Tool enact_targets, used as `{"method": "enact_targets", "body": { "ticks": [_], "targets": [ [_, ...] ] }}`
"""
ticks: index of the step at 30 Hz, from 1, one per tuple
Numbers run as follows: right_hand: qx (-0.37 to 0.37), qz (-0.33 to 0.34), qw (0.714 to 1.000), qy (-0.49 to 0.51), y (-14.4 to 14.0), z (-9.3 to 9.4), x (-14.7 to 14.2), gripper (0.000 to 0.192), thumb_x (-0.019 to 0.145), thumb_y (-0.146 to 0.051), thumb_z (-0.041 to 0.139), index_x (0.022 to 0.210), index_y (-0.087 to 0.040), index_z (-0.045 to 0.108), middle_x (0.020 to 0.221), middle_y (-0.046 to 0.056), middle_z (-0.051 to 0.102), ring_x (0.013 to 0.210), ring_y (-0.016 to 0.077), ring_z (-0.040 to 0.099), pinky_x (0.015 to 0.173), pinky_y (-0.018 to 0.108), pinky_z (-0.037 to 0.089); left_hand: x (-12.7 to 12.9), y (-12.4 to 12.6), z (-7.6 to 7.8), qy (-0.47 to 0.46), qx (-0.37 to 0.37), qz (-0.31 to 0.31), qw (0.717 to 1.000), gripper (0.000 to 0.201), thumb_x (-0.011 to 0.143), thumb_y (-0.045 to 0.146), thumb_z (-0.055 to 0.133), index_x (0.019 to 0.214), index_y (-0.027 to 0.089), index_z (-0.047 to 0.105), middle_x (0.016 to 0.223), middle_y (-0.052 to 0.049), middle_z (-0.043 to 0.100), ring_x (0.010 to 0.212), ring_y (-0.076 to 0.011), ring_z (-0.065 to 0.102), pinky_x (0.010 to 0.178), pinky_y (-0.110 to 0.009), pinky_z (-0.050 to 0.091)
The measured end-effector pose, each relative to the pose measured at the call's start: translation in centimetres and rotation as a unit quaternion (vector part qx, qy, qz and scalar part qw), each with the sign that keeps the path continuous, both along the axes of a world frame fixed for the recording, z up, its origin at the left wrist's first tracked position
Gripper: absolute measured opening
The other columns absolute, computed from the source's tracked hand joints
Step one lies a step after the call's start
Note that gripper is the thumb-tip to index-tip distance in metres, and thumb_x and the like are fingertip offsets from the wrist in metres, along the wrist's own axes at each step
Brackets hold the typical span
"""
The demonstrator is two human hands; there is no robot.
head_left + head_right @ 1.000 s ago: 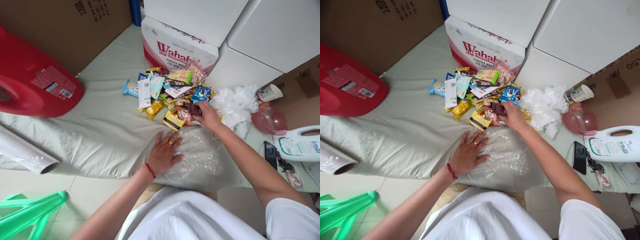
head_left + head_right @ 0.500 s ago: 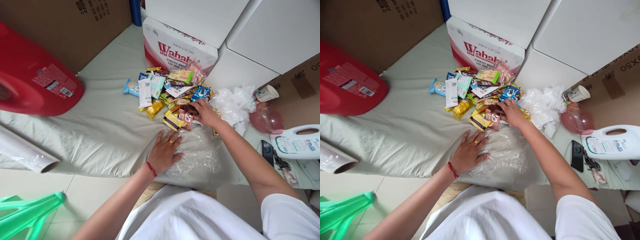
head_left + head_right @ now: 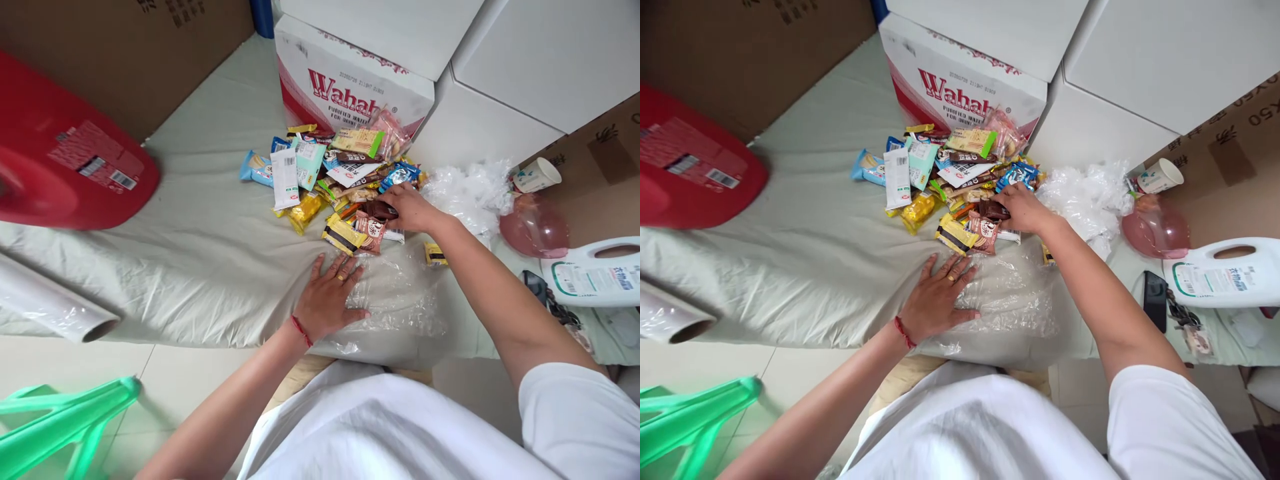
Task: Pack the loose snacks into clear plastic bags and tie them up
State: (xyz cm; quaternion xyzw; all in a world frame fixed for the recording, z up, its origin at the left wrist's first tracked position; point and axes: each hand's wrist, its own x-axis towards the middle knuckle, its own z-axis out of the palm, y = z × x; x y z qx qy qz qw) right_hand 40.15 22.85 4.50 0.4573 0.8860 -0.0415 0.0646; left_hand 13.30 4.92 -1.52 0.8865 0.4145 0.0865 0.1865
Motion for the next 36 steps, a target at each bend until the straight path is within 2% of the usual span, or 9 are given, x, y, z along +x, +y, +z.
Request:
{"method": "enact_targets", "body": {
  "ticks": [3,6,10,12,16,20,25,30,36],
  "targets": [
    [0.018,-0.03,0.999,-0.026,-0.7,0.4,-0.3,0.054,0.079,-0.044,0.073,0.124,-0.014,0.067,0.117,0.019,0.062,0.113,0.0416,0.046,0.092,0.05,0.039,-0.1,0.2,0.1,0.021,-0.022,-0.016,0.999,0.103,0.082,0.083,0.056,0.163,0.022,0.034,0.171,-0.013,0.03,0.16,-0.0367,0.022,0.128,-0.065,-0.002],
    [0.05,-0.059,0.997,-0.007,-2.4,1.7,0.8,0.051,0.083,-0.048,0.072,0.121,-0.014,0.066,0.118,0.021,0.06,0.115,0.0431,0.044,0.093,0.053,0.04,-0.2,0.5,0.3,0.053,-0.044,-0.037,0.997,0.118,0.074,0.086,0.062,0.165,0.02,0.027,0.173,-0.015,0.024,0.161,-0.038,0.015,0.127,-0.066,-0.007],
    [0.111,-0.126,0.982,0.083,-7.3,4.1,3.5,0.06,0.087,-0.062,0.068,0.125,-0.017,0.063,0.113,0.017,0.059,0.113,0.0419,0.046,0.095,0.055,0.041,-0.3,0.7,0.5,0.079,-0.046,-0.048,0.995,0.128,0.07,0.087,0.065,0.166,0.015,0.021,0.173,-0.019,0.02,0.161,-0.0409,0.012,0.126,-0.069,-0.007],
    [0.095,-0.141,0.977,0.131,-10.5,4.5,3.7,0.062,0.087,-0.067,0.067,0.126,-0.019,0.063,0.109,0.015,0.06,0.109,0.0396,0.049,0.095,0.055,0.042,-0.3,0.5,0.6,0.084,-0.041,-0.043,0.995,0.13,0.07,0.087,0.065,0.166,0.013,0.02,0.173,-0.022,0.018,0.161,-0.0417,0.012,0.125,-0.07,-0.006],
    [-0.029,-0.07,0.981,0.181,-16.2,2.6,0.9,0.056,0.085,-0.064,0.072,0.121,-0.021,0.065,0.107,0.013,0.062,0.105,0.0353,0.051,0.093,0.049,0.045,-0.1,0.3,0.8,0.096,-0.029,-0.029,0.995,0.132,0.068,0.088,0.065,0.166,0.011,0.02,0.172,-0.025,0.016,0.16,-0.0451,0.014,0.124,-0.073,-0.004],
    [-0.082,-0.045,0.986,0.141,-19.0,-0.5,-1.8,0.053,0.085,-0.048,0.08,0.126,-0.019,0.066,0.115,0.015,0.064,0.11,0.036,0.05,0.094,0.05,0.046,0.0,0.1,0.9,0.114,-0.027,-0.018,0.993,0.129,0.071,0.087,0.064,0.166,0.011,0.02,0.173,-0.024,0.015,0.16,-0.0458,0.015,0.122,-0.076,-0.004],
    [-0.089,-0.057,0.97,0.217,-20.5,-2.3,-0.6,0.078,0.083,-0.046,0.082,0.151,-0.024,0.05,0.143,0.016,0.054,0.128,0.0374,0.045,0.107,0.055,0.043,-0.3,-0.5,1.0,0.115,-0.025,-0.001,0.993,0.132,0.071,0.09,0.059,0.166,0.007,0.018,0.172,-0.025,0.015,0.159,-0.0463,0.015,0.123,-0.074,-0.004],
    [-0.075,-0.078,0.964,0.242,-21.0,-2.7,0.3,0.055,0.09,-0.035,0.074,0.141,-0.021,0.059,0.131,0.015,0.063,0.125,0.0365,0.048,0.106,0.055,0.044,-1.4,-1.0,1.3,0.124,-0.021,0.016,0.992,0.128,0.074,0.089,0.058,0.166,0.008,0.019,0.172,-0.025,0.016,0.16,-0.0465,0.014,0.123,-0.074,-0.004],
    [-0.06,-0.109,0.96,0.249,-21.1,-2.7,-1.0,0.058,0.088,-0.051,0.076,0.137,-0.023,0.062,0.131,0.014,0.064,0.123,0.0381,0.048,0.103,0.056,0.045,-2.8,-0.7,1.1,0.151,-0.049,0.019,0.987,0.128,0.075,0.087,0.06,0.167,0.01,0.014,0.173,-0.024,0.012,0.16,-0.0461,0.012,0.122,-0.076,-0.002]
  ]
}}
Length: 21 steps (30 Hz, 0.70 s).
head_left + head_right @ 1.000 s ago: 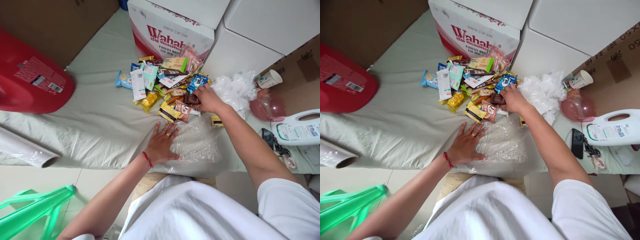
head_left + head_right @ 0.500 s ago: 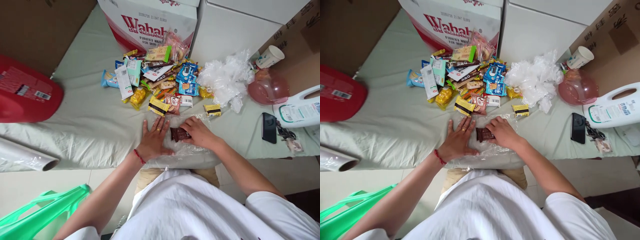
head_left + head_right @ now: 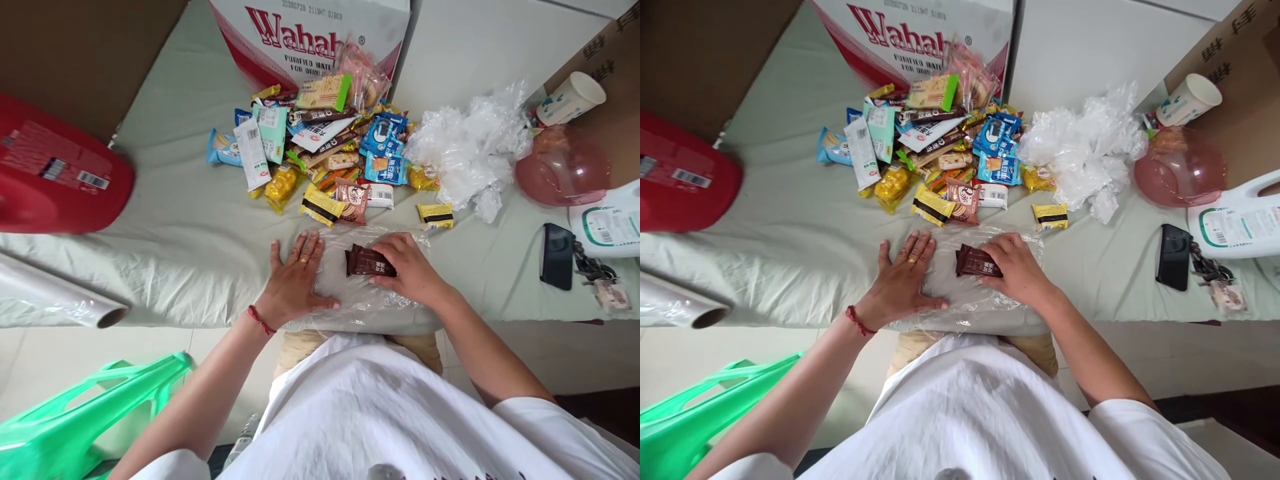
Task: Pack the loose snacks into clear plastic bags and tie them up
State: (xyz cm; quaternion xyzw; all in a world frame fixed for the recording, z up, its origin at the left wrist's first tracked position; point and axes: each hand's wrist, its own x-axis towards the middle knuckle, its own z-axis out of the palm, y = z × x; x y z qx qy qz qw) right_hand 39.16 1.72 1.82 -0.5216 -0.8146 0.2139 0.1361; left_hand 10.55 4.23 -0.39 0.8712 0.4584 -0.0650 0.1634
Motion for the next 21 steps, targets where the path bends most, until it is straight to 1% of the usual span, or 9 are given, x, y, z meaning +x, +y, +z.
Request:
{"method": "enact_targets", "body": {
  "ticks": [3,5,8,10,13,17,19,21],
  "targets": [
    [-0.007,0.02,0.999,-0.041,0.1,0.4,-0.6,0.061,0.087,-0.053,0.076,0.137,-0.021,0.062,0.136,0.015,0.062,0.127,0.0398,0.045,0.103,0.056,0.043,-0.1,0.1,-0.1,0.0,-0.005,0.0,1.0,0.128,0.075,0.086,0.06,0.167,0.01,0.013,0.173,-0.024,0.011,0.16,-0.0468,0.011,0.122,-0.076,-0.002],
    [-0.006,0.028,0.998,-0.063,0.2,0.6,-0.8,0.059,0.087,-0.049,0.077,0.137,-0.021,0.062,0.137,0.015,0.062,0.128,0.04,0.045,0.103,0.056,0.042,0.0,0.1,-0.1,-0.002,-0.004,-0.001,1.0,0.128,0.075,0.086,0.062,0.167,0.011,0.014,0.173,-0.024,0.012,0.16,-0.0473,0.011,0.122,-0.076,-0.001],
    [-0.003,0.031,0.994,-0.105,0.3,1.1,-1.2,0.052,0.086,-0.038,0.078,0.133,-0.02,0.063,0.131,0.017,0.063,0.126,0.0401,0.045,0.1,0.055,0.043,0.0,0.1,-0.1,-0.008,-0.002,0.0,1.0,0.127,0.075,0.085,0.062,0.167,0.011,0.015,0.173,-0.024,0.013,0.16,-0.0476,0.011,0.122,-0.075,-0.002],
    [-0.007,0.033,0.991,-0.128,0.2,1.4,-1.3,0.047,0.086,-0.034,0.077,0.128,-0.017,0.065,0.124,0.018,0.064,0.123,0.04,0.047,0.097,0.053,0.044,-0.1,0.0,-0.2,-0.013,-0.001,0.0,1.0,0.126,0.076,0.085,0.061,0.167,0.011,0.015,0.173,-0.024,0.013,0.16,-0.047,0.012,0.122,-0.075,-0.003],
    [-0.009,0.04,0.992,-0.12,0.1,1.9,-1.4,0.044,0.084,-0.034,0.077,0.123,-0.015,0.066,0.12,0.018,0.064,0.119,0.0388,0.048,0.095,0.051,0.045,-0.2,0.0,-0.4,-0.016,0.001,0.001,1.0,0.125,0.076,0.086,0.058,0.167,0.012,0.014,0.173,-0.023,0.012,0.16,-0.0456,0.012,0.123,-0.075,-0.004],
    [-0.015,0.066,0.995,-0.079,0.0,2.4,-1.4,0.043,0.086,-0.033,0.074,0.125,-0.018,0.064,0.121,0.016,0.064,0.12,0.0375,0.048,0.098,0.051,0.044,-0.3,0.0,-0.4,-0.014,0.003,-0.003,1.0,0.126,0.077,0.087,0.057,0.167,0.012,0.012,0.174,-0.021,0.012,0.16,-0.0458,0.01,0.122,-0.076,-0.003],
    [-0.018,0.081,0.994,-0.077,0.1,2.4,-1.2,0.041,0.086,-0.031,0.072,0.125,-0.018,0.064,0.12,0.016,0.064,0.122,0.0381,0.047,0.099,0.053,0.043,-0.2,0.0,-0.3,-0.01,0.001,-0.003,1.0,0.125,0.077,0.086,0.058,0.167,0.013,0.012,0.174,-0.021,0.012,0.16,-0.0464,0.011,0.122,-0.076,-0.003],
    [-0.016,0.082,0.994,-0.076,0.1,2.6,-0.7,0.041,0.086,-0.03,0.072,0.125,-0.018,0.064,0.121,0.016,0.064,0.123,0.0387,0.047,0.1,0.054,0.043,-0.2,0.0,-0.2,-0.005,-0.002,-0.001,1.0,0.126,0.076,0.085,0.06,0.167,0.012,0.012,0.173,-0.022,0.013,0.16,-0.0472,0.01,0.121,-0.076,-0.003]
  ]
}}
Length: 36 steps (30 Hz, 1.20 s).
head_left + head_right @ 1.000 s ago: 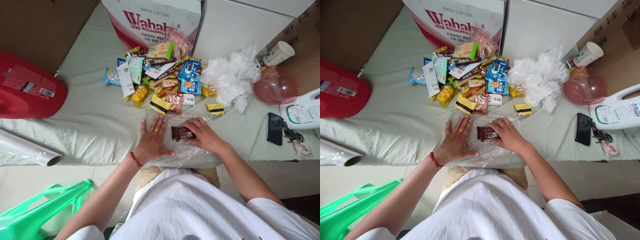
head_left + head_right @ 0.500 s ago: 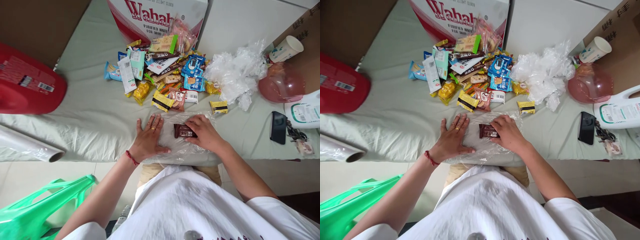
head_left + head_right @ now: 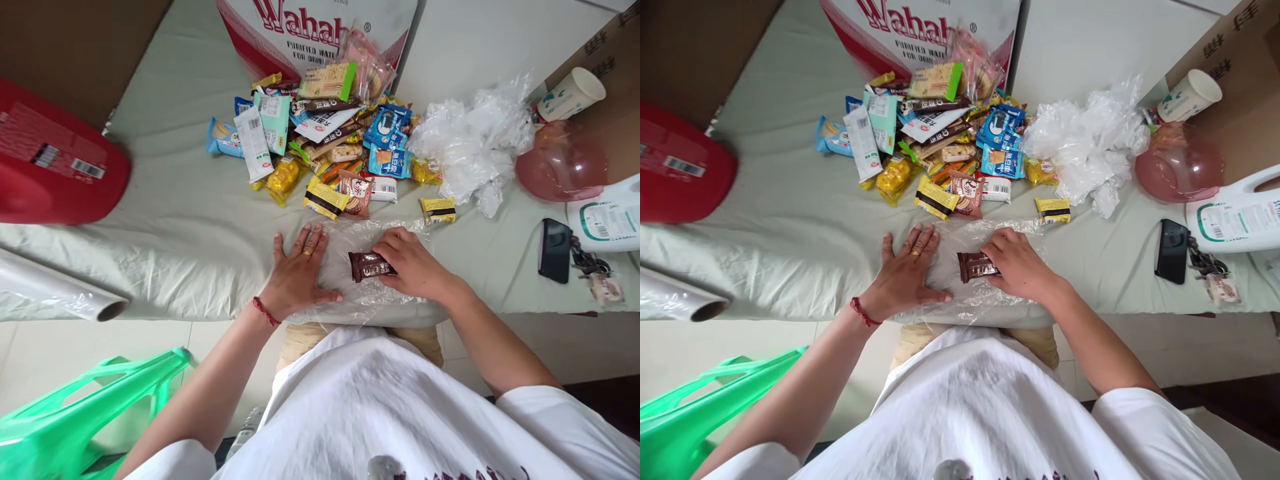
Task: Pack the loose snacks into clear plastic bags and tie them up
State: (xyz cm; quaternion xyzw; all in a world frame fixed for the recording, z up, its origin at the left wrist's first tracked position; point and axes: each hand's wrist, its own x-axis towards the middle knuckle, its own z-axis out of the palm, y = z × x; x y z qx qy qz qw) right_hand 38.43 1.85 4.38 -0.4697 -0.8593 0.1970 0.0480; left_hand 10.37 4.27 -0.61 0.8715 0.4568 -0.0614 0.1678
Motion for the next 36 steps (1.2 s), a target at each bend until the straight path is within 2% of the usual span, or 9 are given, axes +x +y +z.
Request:
{"method": "enact_targets", "body": {
  "ticks": [6,12,16,19,22,25,28,32,36],
  "targets": [
    [0.015,-0.025,0.999,0.035,0.0,0.2,0.7,0.047,0.088,-0.039,0.073,0.129,-0.02,0.063,0.123,0.016,0.063,0.121,0.0379,0.047,0.099,0.053,0.045,0.2,0.1,0.2,0.014,-0.012,0.002,1.0,0.127,0.077,0.085,0.059,0.167,0.011,0.009,0.174,-0.023,0.008,0.16,-0.047,0.008,0.121,-0.076,-0.004],
    [-0.009,-0.006,1.0,-0.009,0.3,-1.3,-0.1,0.051,0.087,-0.036,0.076,0.132,-0.017,0.064,0.126,0.018,0.063,0.124,0.0399,0.047,0.102,0.057,0.043,0.0,0.2,0.0,0.015,-0.014,0.003,1.0,0.129,0.076,0.085,0.06,0.167,0.01,0.008,0.174,-0.023,0.006,0.161,-0.046,0.008,0.121,-0.077,-0.006],
    [0.014,-0.045,0.996,0.075,-1.4,-0.7,1.8,0.058,0.093,-0.048,0.069,0.145,-0.025,0.057,0.137,0.015,0.059,0.129,0.0369,0.046,0.108,0.058,0.042,-0.9,-0.1,-0.1,-0.017,-0.005,-0.003,1.0,0.131,0.075,0.086,0.06,0.167,0.008,0.008,0.174,-0.023,0.006,0.161,-0.0458,0.006,0.123,-0.075,-0.002],
    [0.022,-0.066,0.989,0.127,-4.0,-0.1,3.5,0.052,0.095,-0.051,0.067,0.142,-0.03,0.06,0.127,0.012,0.063,0.125,0.0346,0.049,0.105,0.055,0.047,-1.8,-0.5,0.1,-0.049,0.023,-0.003,0.999,0.121,0.08,0.083,0.056,0.168,0.012,0.011,0.175,-0.021,0.006,0.161,-0.045,0.004,0.125,-0.072,0.0],
    [0.001,-0.048,0.993,0.108,-6.3,-0.6,4.3,0.056,0.09,-0.054,0.073,0.14,-0.03,0.064,0.132,0.013,0.062,0.126,0.0359,0.048,0.104,0.056,0.048,-2.7,-1.1,0.6,-0.074,0.05,0.001,0.996,0.103,0.089,0.072,0.054,0.168,0.019,0.014,0.176,-0.017,0.008,0.162,-0.0423,0.002,0.127,-0.067,0.002],
    [0.028,-0.054,0.994,0.091,-7.4,-1.5,4.1,0.027,0.097,-0.04,0.067,0.119,-0.028,0.074,0.127,0.011,0.064,0.123,0.0333,0.049,0.101,0.052,0.049,-3.4,-1.5,0.7,-0.094,0.063,0.02,0.993,0.085,0.096,0.059,0.052,0.167,0.025,0.02,0.176,-0.013,0.014,0.162,-0.0408,0.006,0.127,-0.067,0.004],
    [0.059,-0.047,0.987,0.141,-6.6,-1.3,3.7,0.013,0.099,-0.028,0.063,0.1,-0.025,0.076,0.116,0.009,0.068,0.114,0.0284,0.052,0.097,0.046,0.049,-3.8,-1.6,0.1,-0.107,0.065,0.068,0.99,0.075,0.098,0.054,0.05,0.164,0.025,0.03,0.173,-0.015,0.023,0.161,-0.0426,0.011,0.125,-0.07,0.007],
    [0.038,-0.021,0.98,0.193,-3.3,0.6,3.3,0.013,0.101,-0.025,0.061,0.102,-0.023,0.074,0.107,0.009,0.069,0.098,0.0227,0.06,0.088,0.038,0.051,-4.0,-1.9,-0.9,-0.13,0.08,0.121,0.981,0.068,0.098,0.05,0.052,0.158,0.021,0.041,0.17,-0.019,0.031,0.159,-0.0448,0.018,0.124,-0.072,0.014],
    [0.039,0.016,0.984,0.175,-1.2,2.2,3.2,0.016,0.102,-0.033,0.061,0.106,-0.021,0.071,0.104,0.009,0.065,0.093,0.0215,0.061,0.081,0.035,0.051,-4.8,-3.9,-0.6,-0.222,0.21,0.143,0.941,0.064,0.092,0.032,0.063,0.153,0.023,0.046,0.163,-0.02,0.041,0.157,-0.0422,0.028,0.121,-0.066,0.03]
  ]
}}
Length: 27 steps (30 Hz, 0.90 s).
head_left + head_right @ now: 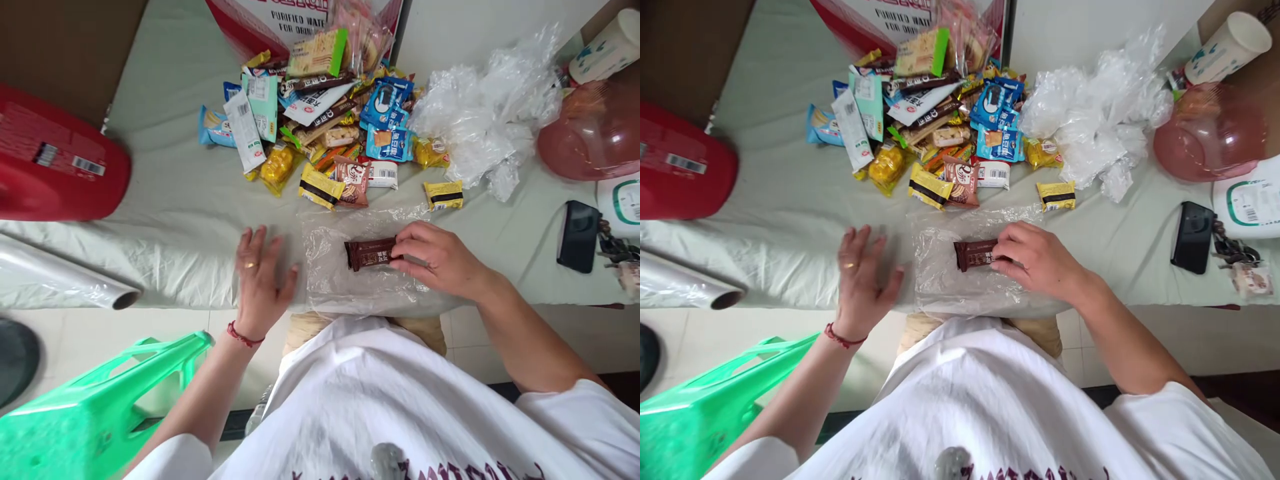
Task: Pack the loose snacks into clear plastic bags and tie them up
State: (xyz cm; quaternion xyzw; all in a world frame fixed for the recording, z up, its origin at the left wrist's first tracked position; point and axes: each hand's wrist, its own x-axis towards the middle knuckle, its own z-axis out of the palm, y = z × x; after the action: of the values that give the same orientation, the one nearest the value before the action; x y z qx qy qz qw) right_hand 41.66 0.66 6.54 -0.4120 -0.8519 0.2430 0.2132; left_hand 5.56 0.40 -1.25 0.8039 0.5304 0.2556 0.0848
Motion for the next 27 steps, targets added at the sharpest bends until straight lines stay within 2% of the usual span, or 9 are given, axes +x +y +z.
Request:
{"method": "enact_targets", "body": {
  "ticks": [4,7,9,12,15,18,21,24,27],
  "targets": [
    [-0.012,0.05,0.998,-0.031,-2.6,-0.2,0.3,0.049,0.088,-0.053,0.077,0.122,-0.019,0.065,0.118,0.014,0.063,0.106,0.0282,0.056,0.093,0.045,0.051,-1.0,-4.0,0.6,-0.06,0.154,-0.077,0.983,0.067,0.079,0.02,0.074,0.142,0.028,0.052,0.14,-0.013,0.062,0.141,-0.0338,0.053,0.117,-0.055,0.043],
    [-0.037,0.043,0.995,-0.077,-6.8,-1.9,0.7,0.067,0.083,-0.051,0.082,0.136,-0.019,0.058,0.131,0.017,0.059,0.121,0.034,0.053,0.102,0.054,0.049,-0.7,-6.1,-0.1,-0.008,0.142,-0.21,0.967,0.056,0.079,0.023,0.082,0.128,0.035,0.059,0.127,-0.005,0.071,0.129,-0.0272,0.063,0.121,-0.052,0.04],
    [-0.032,0.03,0.994,-0.097,-9.7,-3.6,1.0,0.067,0.086,-0.045,0.081,0.142,-0.019,0.054,0.136,0.018,0.059,0.129,0.0359,0.05,0.109,0.058,0.045,-0.3,-6.3,-1.2,0.042,0.115,-0.259,0.958,0.053,0.082,0.02,0.081,0.127,0.036,0.059,0.127,-0.005,0.073,0.131,-0.0263,0.064,0.123,-0.053,0.037],
    [0.018,-0.021,0.993,-0.114,-12.9,-5.9,1.4,0.055,0.094,-0.022,0.071,0.146,-0.021,0.051,0.137,0.016,0.06,0.132,0.0334,0.051,0.115,0.06,0.042,0.1,-5.5,-2.7,0.072,0.097,-0.268,0.956,0.054,0.087,0.017,0.076,0.134,0.036,0.057,0.134,-0.008,0.071,0.139,-0.0283,0.059,0.12,-0.053,0.039],
    [0.046,-0.085,0.991,-0.089,-14.0,-7.2,1.9,0.047,0.095,-0.006,0.06,0.139,-0.023,0.057,0.133,0.014,0.063,0.13,0.0304,0.054,0.108,0.054,0.051,0.2,-4.7,-3.2,0.042,0.087,-0.271,0.958,0.045,0.091,0.017,0.071,0.131,0.034,0.06,0.134,-0.008,0.072,0.142,-0.0285,0.056,0.119,-0.052,0.04],
    [0.02,-0.101,0.995,-0.008,-13.2,-7.1,2.8,0.034,0.097,-0.009,0.057,0.126,-0.025,0.066,0.124,0.012,0.068,0.119,0.0272,0.061,0.097,0.047,0.057,0.2,-4.3,-2.3,-0.024,0.034,-0.279,0.959,0.033,0.095,0.014,0.063,0.126,0.025,0.064,0.128,-0.01,0.075,0.137,-0.0275,0.06,0.12,-0.052,0.04],
    [-0.056,-0.086,0.993,0.061,-10.9,-5.5,3.5,0.023,0.101,-0.016,0.056,0.118,-0.025,0.069,0.106,0.008,0.073,0.099,0.0216,0.067,0.085,0.037,0.058,0.3,-3.5,-0.6,-0.101,-0.05,-0.256,0.96,0.028,0.097,0.014,0.057,0.122,0.023,0.066,0.121,-0.009,0.078,0.125,-0.0237,0.069,0.116,-0.046,0.044],
    [-0.151,-0.097,0.982,0.058,-7.8,-3.0,4.0,0.017,0.104,-0.027,0.056,0.107,-0.023,0.072,0.088,0.004,0.072,0.079,0.0166,0.066,0.072,0.029,0.053,0.7,-1.7,1.1,-0.155,-0.139,-0.166,0.964,0.022,0.099,0.021,0.053,0.108,0.024,0.072,0.11,-0.006,0.079,0.11,-0.0216,0.073,0.102,-0.038,0.053],
    [-0.202,-0.148,0.968,0.026,-3.9,-1.3,4.2,0.028,0.102,-0.042,0.055,0.097,-0.021,0.074,0.082,0.002,0.071,0.072,0.0153,0.063,0.067,0.026,0.047,1.8,0.6,2.1,-0.155,-0.217,-0.039,0.963,0.027,0.098,0.037,0.052,0.089,0.022,0.072,0.098,-0.007,0.077,0.095,-0.0229,0.071,0.087,-0.036,0.055]
  ]
}}
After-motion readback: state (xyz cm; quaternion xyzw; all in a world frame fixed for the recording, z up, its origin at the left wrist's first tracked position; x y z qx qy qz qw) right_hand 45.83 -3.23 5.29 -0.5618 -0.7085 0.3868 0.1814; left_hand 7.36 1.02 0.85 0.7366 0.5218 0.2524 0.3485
